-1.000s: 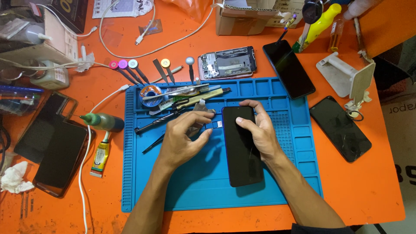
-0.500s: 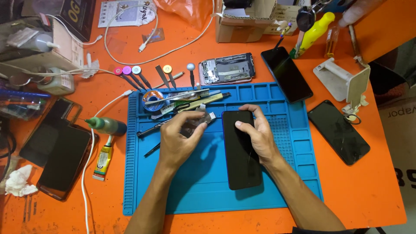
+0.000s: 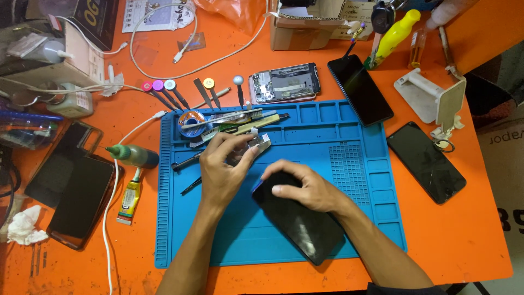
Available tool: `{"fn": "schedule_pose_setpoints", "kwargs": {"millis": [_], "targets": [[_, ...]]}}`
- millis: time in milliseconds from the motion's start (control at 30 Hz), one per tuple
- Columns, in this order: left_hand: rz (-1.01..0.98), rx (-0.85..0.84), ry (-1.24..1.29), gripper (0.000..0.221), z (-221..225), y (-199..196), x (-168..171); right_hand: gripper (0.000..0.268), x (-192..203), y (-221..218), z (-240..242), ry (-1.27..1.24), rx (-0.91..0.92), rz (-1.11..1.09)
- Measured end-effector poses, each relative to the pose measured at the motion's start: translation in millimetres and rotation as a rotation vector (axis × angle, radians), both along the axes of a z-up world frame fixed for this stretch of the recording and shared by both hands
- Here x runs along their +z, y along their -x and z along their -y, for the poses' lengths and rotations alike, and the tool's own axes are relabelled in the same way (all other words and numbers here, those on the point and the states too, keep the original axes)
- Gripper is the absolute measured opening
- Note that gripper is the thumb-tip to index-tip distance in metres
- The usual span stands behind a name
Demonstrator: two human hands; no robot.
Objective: Disassembling a smartphone to inspect internal components on a repair bench
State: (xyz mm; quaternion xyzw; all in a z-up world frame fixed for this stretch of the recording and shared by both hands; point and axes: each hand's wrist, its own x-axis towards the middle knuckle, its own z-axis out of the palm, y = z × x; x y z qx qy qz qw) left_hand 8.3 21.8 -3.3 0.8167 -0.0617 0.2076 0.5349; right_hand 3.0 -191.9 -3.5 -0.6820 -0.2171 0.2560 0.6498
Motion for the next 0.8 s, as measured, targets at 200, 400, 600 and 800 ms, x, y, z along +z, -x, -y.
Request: {"fn": "schedule_pose_setpoints", "kwargs": {"millis": [200, 400, 600, 800], "targets": [[0.055, -0.072, -0.064, 0.02, 22.8, -3.8, -13.2, 0.027, -4.8, -1.7, -3.2, 0.037, 0.199, 0.125], [0.107, -0.139, -0.143, 0.02, 32.6, -15.6, -16.0, 0.021, -3.1, -3.1, -4.9, 0.101, 0.224, 0.189], [0.139, -0.124, -0.333, 0.02, 39.9, -36.3, -19.4, 0.025, 4.0, -2.3, -4.4, 0.049, 0.313, 0.169], [0.205, -0.041, -0.571, 0.02, 60.5, -53.4, -29.2, 0.026, 2.1, -3.2, -3.0, 0.047, 0.324, 0.154]]}}
